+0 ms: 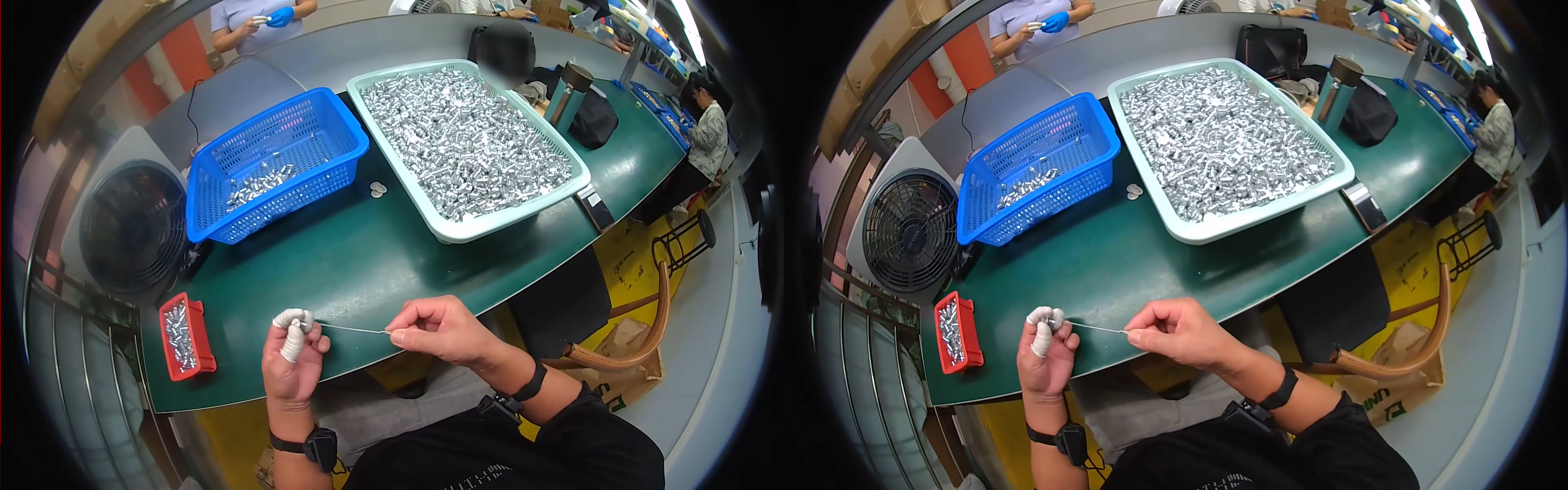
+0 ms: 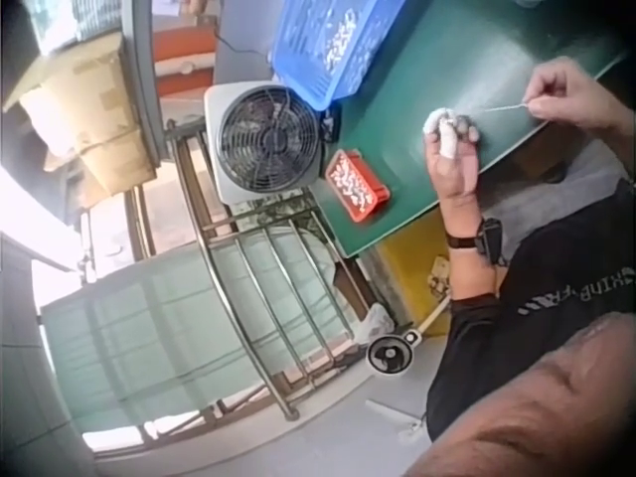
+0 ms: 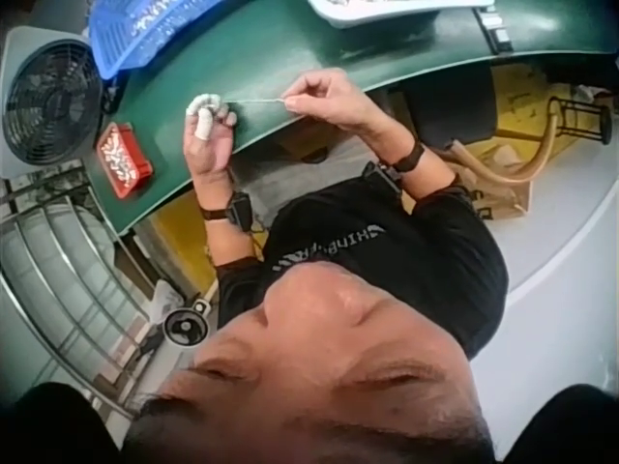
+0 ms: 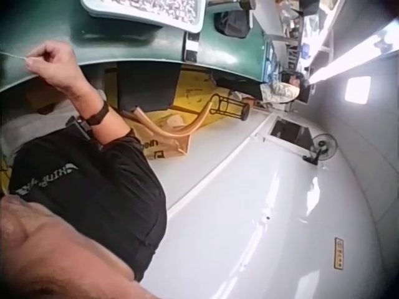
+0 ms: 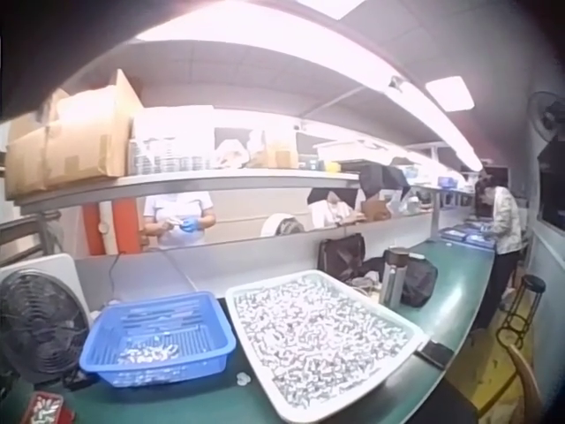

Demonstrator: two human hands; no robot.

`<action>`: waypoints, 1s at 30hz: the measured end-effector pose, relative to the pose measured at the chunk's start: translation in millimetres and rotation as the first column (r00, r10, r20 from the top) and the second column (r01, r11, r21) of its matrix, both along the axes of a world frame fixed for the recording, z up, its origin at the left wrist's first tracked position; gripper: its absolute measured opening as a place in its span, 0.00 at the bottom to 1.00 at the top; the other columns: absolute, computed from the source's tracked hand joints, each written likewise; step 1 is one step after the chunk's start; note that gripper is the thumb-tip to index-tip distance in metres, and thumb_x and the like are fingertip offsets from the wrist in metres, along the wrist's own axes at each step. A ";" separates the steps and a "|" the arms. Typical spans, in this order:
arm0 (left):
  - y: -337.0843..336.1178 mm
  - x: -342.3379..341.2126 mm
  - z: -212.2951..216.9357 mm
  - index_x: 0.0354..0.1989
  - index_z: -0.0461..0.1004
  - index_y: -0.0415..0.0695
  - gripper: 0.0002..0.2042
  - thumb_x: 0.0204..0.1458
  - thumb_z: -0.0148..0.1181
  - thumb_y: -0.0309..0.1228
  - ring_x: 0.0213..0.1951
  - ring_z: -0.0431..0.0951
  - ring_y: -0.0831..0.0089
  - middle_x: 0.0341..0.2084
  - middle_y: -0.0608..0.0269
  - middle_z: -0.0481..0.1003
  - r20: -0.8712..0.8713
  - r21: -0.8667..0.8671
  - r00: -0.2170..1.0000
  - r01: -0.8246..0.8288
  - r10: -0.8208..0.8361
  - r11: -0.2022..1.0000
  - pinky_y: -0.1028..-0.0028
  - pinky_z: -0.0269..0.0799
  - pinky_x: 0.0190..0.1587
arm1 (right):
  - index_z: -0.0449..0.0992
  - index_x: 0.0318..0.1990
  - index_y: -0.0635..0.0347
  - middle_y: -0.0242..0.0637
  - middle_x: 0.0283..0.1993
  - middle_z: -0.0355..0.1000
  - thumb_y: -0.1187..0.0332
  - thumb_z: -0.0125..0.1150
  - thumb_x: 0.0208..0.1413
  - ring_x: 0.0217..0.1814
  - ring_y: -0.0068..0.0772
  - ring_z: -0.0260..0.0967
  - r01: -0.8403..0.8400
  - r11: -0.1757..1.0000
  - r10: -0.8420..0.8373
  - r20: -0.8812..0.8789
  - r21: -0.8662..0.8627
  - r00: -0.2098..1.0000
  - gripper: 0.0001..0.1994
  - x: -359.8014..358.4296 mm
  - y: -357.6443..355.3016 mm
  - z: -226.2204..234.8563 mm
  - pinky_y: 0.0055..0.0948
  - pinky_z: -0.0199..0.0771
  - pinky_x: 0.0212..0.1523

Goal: The person picks up a metal part from a blue basket, inserts a thin wire into it, and places the finished piece into a red container, repeating this process several times.

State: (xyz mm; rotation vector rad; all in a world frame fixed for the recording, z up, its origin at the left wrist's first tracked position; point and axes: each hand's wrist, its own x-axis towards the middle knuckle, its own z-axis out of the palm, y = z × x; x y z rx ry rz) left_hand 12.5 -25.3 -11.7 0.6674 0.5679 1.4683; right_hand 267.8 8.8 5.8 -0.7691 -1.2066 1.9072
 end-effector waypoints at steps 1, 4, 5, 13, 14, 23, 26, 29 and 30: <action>-2.4 -4.3 -2.1 0.51 0.72 0.43 0.10 0.63 0.52 0.28 0.43 0.70 0.69 0.45 0.60 0.71 -0.005 -0.004 1.000 -0.012 0.012 1.000 0.71 0.71 0.42 | 0.79 0.41 0.67 0.27 0.31 0.71 0.74 0.64 0.58 0.29 0.12 0.64 -0.012 1.000 0.012 -0.005 -0.004 1.000 0.06 -2.4 -1.1 -0.6 0.15 0.62 0.29; -3.4 -11.4 1.1 0.54 0.71 0.43 0.12 0.64 0.50 0.28 0.42 0.71 0.68 0.43 0.59 0.71 0.103 -0.112 0.989 -0.092 0.104 0.989 0.71 0.71 0.43 | 0.79 0.39 0.67 0.28 0.31 0.70 0.76 0.63 0.58 0.28 0.12 0.64 0.088 0.987 -0.102 0.099 0.137 0.990 0.05 -16.2 -6.2 1.8 0.16 0.62 0.27; -3.6 -15.0 0.6 0.54 0.71 0.43 0.12 0.64 0.50 0.28 0.42 0.71 0.68 0.43 0.59 0.71 0.088 -0.123 0.987 -0.120 0.132 0.985 0.71 0.71 0.43 | 0.79 0.39 0.67 0.28 0.31 0.70 0.76 0.63 0.58 0.28 0.12 0.64 0.064 0.990 -0.074 0.085 0.123 0.994 0.05 -22.2 -10.3 1.4 0.16 0.62 0.27; -9.2 -45.6 -24.4 0.55 0.70 0.40 0.13 0.64 0.49 0.27 0.41 0.74 0.67 0.42 0.57 0.74 0.139 -0.129 0.989 -0.025 0.043 0.991 0.69 0.72 0.43 | 0.79 0.33 0.67 0.29 0.25 0.66 0.78 0.64 0.53 0.24 0.14 0.63 0.077 0.846 -0.249 0.263 0.527 0.932 0.02 -72.6 -30.1 4.4 0.18 0.62 0.24; -9.8 -47.7 -24.9 0.55 0.71 0.39 0.13 0.63 0.50 0.26 0.42 0.75 0.66 0.42 0.56 0.75 0.167 -0.114 0.986 0.000 0.020 0.994 0.68 0.74 0.44 | 0.79 0.33 0.67 0.29 0.25 0.66 0.78 0.64 0.52 0.24 0.14 0.62 0.088 0.837 -0.262 0.254 0.540 0.931 0.02 -76.5 -30.7 4.8 0.19 0.62 0.24; -7.8 -46.2 -25.9 0.54 0.71 0.39 0.12 0.64 0.50 0.26 0.41 0.76 0.67 0.41 0.57 0.76 0.132 -0.116 0.991 0.004 0.011 0.993 0.68 0.76 0.43 | 0.79 0.34 0.68 0.30 0.27 0.67 0.80 0.64 0.51 0.23 0.13 0.61 0.092 0.827 -0.284 0.272 0.555 0.919 0.03 -81.9 -26.5 12.6 0.17 0.59 0.23; -8.9 -40.6 -25.1 0.53 0.72 0.39 0.12 0.64 0.48 0.26 0.41 0.77 0.67 0.41 0.57 0.76 0.051 -0.119 0.997 -0.043 0.049 0.992 0.68 0.76 0.42 | 0.79 0.34 0.68 0.29 0.26 0.67 0.80 0.64 0.52 0.23 0.12 0.60 0.079 0.829 -0.280 0.289 0.553 0.916 0.03 -78.2 -23.6 14.1 0.17 0.59 0.23; -9.2 -35.9 -23.2 0.53 0.72 0.39 0.12 0.64 0.49 0.24 0.41 0.77 0.68 0.41 0.57 0.76 -0.014 -0.105 0.997 -0.073 0.072 0.992 0.68 0.76 0.43 | 0.79 0.34 0.68 0.28 0.26 0.68 0.79 0.64 0.53 0.24 0.11 0.61 0.053 0.827 -0.267 0.308 0.560 0.913 0.03 -73.9 -20.0 14.0 0.16 0.60 0.23; -9.4 -34.5 -23.1 0.53 0.72 0.39 0.12 0.64 0.49 0.24 0.41 0.77 0.68 0.41 0.57 0.76 -0.046 -0.097 0.995 -0.089 0.085 0.991 0.69 0.76 0.43 | 0.79 0.35 0.69 0.28 0.27 0.68 0.79 0.64 0.53 0.24 0.11 0.61 0.052 0.866 -0.224 0.292 0.497 0.930 0.03 -72.3 -18.0 12.0 0.16 0.60 0.23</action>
